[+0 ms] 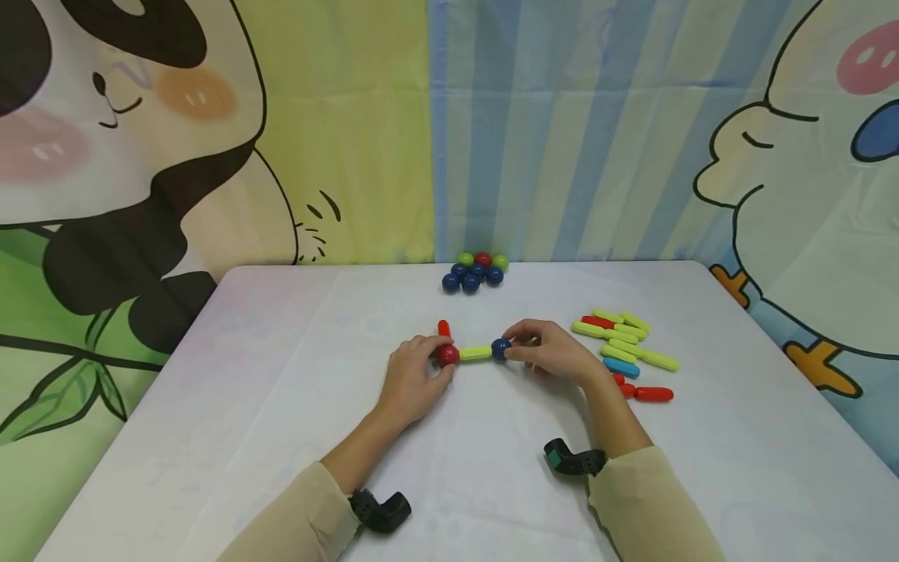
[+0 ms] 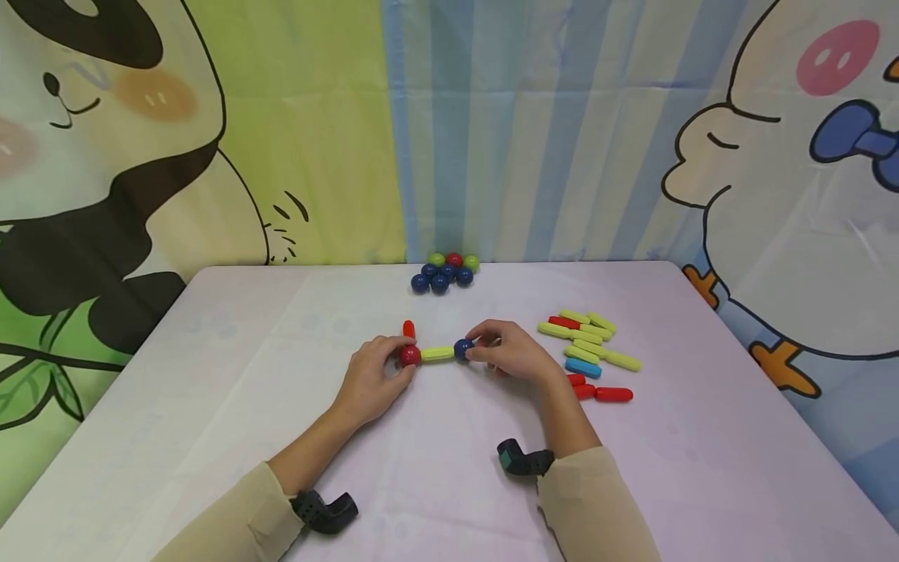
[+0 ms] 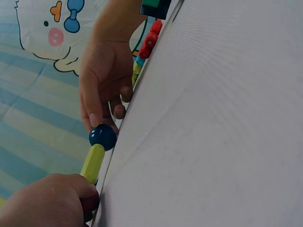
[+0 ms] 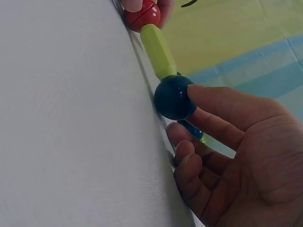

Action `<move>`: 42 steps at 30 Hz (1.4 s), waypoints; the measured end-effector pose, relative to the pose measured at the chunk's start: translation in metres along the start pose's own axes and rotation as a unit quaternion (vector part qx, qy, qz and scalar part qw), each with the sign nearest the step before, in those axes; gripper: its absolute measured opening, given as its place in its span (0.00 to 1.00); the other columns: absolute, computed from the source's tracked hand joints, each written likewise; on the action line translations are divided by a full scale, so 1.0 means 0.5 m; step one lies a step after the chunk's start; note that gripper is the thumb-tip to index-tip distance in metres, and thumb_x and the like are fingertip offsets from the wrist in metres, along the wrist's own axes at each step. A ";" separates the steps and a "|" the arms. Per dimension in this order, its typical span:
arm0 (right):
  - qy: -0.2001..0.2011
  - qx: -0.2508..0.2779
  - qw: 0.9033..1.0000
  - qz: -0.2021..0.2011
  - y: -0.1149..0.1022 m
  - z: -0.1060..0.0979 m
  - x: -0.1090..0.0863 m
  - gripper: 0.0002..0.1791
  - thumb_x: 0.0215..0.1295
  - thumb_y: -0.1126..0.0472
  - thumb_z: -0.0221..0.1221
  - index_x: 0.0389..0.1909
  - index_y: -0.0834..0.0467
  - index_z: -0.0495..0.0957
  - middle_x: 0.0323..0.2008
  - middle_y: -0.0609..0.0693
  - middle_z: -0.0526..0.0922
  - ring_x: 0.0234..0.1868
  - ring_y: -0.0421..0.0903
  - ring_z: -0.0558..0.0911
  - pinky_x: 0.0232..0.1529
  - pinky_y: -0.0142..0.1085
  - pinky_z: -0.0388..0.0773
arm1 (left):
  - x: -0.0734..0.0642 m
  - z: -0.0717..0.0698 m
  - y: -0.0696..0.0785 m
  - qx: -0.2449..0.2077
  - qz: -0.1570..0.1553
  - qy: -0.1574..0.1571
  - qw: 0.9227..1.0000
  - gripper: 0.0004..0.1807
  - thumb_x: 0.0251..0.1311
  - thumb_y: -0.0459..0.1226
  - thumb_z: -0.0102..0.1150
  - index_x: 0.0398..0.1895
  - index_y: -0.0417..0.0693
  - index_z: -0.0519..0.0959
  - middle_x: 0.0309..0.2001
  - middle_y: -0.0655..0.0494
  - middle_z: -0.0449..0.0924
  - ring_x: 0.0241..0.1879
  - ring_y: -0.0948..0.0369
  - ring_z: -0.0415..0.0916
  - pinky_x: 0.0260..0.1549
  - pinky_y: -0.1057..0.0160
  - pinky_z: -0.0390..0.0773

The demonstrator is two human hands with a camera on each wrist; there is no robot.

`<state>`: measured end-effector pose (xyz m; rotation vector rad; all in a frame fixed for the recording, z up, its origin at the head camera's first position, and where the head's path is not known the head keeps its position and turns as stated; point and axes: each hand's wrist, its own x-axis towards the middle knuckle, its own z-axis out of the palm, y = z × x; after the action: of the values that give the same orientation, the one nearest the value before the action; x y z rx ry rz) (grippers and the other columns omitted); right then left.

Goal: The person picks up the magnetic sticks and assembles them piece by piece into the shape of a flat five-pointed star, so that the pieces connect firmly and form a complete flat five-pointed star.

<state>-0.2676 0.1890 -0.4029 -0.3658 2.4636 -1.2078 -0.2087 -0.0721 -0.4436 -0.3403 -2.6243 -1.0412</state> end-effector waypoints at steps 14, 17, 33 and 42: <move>0.151 0.003 0.988 0.044 0.008 -0.045 -0.019 0.22 0.74 0.53 0.60 0.64 0.57 0.76 0.54 0.59 0.80 0.40 0.54 0.81 0.36 0.36 0.80 | -0.003 -0.003 -0.003 -0.002 -0.002 0.003 1.000 0.20 0.61 0.37 0.69 0.57 0.50 0.84 0.48 0.50 0.85 0.46 0.51 0.77 0.51 0.48 0.75; 0.203 -0.020 0.977 0.068 0.009 -0.063 -0.032 0.23 0.74 0.54 0.58 0.65 0.59 0.75 0.57 0.61 0.79 0.47 0.57 0.81 0.42 0.40 0.81 | -0.003 -0.003 -0.002 -0.002 -0.002 0.002 1.000 0.20 0.61 0.37 0.69 0.57 0.50 0.84 0.48 0.50 0.85 0.47 0.51 0.77 0.51 0.48 0.75; 0.246 -0.180 0.937 0.168 0.040 -0.088 -0.045 0.21 0.69 0.62 0.56 0.61 0.65 0.78 0.59 0.68 0.76 0.55 0.64 0.76 0.49 0.54 0.77 | -0.001 -0.003 0.002 -0.004 -0.008 0.000 1.000 0.21 0.60 0.36 0.70 0.58 0.51 0.83 0.48 0.51 0.84 0.48 0.51 0.77 0.52 0.48 0.75; 0.236 -0.178 0.943 0.153 0.052 -0.084 -0.045 0.22 0.70 0.60 0.62 0.60 0.67 0.79 0.58 0.68 0.73 0.56 0.64 0.73 0.58 0.58 0.76 | -0.001 -0.001 0.002 -0.004 -0.011 -0.006 1.000 0.21 0.60 0.37 0.70 0.58 0.51 0.83 0.49 0.51 0.84 0.48 0.52 0.76 0.52 0.49 0.75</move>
<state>-0.2674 0.2427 -0.3953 0.2476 3.0098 -0.7839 -0.2077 -0.0716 -0.4429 -0.3216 -2.6405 -1.0586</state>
